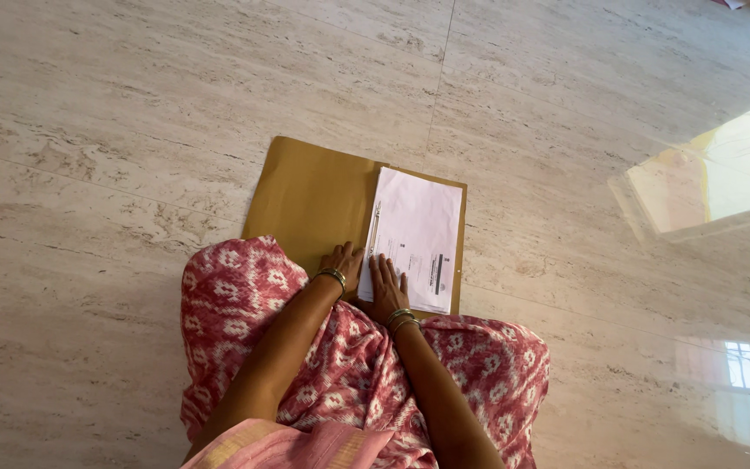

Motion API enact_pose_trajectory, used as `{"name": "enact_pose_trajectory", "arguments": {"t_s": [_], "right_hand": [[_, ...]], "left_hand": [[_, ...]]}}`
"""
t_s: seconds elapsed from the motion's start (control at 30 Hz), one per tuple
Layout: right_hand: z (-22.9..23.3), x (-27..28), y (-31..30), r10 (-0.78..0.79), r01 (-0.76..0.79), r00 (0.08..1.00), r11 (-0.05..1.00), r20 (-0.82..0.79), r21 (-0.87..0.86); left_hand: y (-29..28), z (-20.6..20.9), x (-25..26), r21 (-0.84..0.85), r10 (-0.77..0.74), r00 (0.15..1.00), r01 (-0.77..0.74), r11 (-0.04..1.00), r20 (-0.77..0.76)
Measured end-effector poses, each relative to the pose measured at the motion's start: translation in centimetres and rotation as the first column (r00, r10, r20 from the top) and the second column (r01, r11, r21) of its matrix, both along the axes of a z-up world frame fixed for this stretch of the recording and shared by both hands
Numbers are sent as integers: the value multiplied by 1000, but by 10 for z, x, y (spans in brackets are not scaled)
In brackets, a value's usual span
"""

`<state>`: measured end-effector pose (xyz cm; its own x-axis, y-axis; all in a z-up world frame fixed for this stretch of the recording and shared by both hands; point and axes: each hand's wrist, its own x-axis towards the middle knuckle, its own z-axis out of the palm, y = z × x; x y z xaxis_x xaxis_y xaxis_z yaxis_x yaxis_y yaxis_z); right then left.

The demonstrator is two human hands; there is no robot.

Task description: The person sits on the floor and organizes a stack of papers by placing them into a brown file folder. They align the papers, insert them into the folder, and close the folder at the end.

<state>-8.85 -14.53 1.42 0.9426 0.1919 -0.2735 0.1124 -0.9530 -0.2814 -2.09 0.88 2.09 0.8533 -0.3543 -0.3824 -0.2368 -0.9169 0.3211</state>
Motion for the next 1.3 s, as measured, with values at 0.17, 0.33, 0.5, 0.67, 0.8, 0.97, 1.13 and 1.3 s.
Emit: {"name": "enact_pose_trajectory", "arguments": {"t_s": [0.17,0.33,0.5,0.67,0.8,0.97,1.13,1.3], "right_hand": [[2,-6,-2,-19,19,999,1000,-27,12],[2,-5,-1,-47,48,997,999,-54,11],[-8,-2,-8,-70,72,995,997,-72,19],[-20,2,-20,-111,111,994,992,-2,62],[-23,3,-21,-109,111,993,993,-47,43],[-19,4,-17,-93,94,994,996,-57,14],[-17,4,-19,-95,98,994,994,-60,44],[-18,4,-20,-91,94,994,994,-59,54]], "left_hand": [[-1,7,-7,21,-27,999,27,999,-22],[-1,11,-6,40,-29,995,33,999,-100],[8,-3,6,-154,81,992,-95,984,-95],[45,-8,73,-206,284,952,-303,931,-118],[126,-1,118,15,563,821,-565,825,-94],[157,-17,115,190,830,495,-816,546,-257],[153,-30,121,199,882,440,-861,468,-171],[153,-20,116,150,873,408,-877,456,-266]]}}
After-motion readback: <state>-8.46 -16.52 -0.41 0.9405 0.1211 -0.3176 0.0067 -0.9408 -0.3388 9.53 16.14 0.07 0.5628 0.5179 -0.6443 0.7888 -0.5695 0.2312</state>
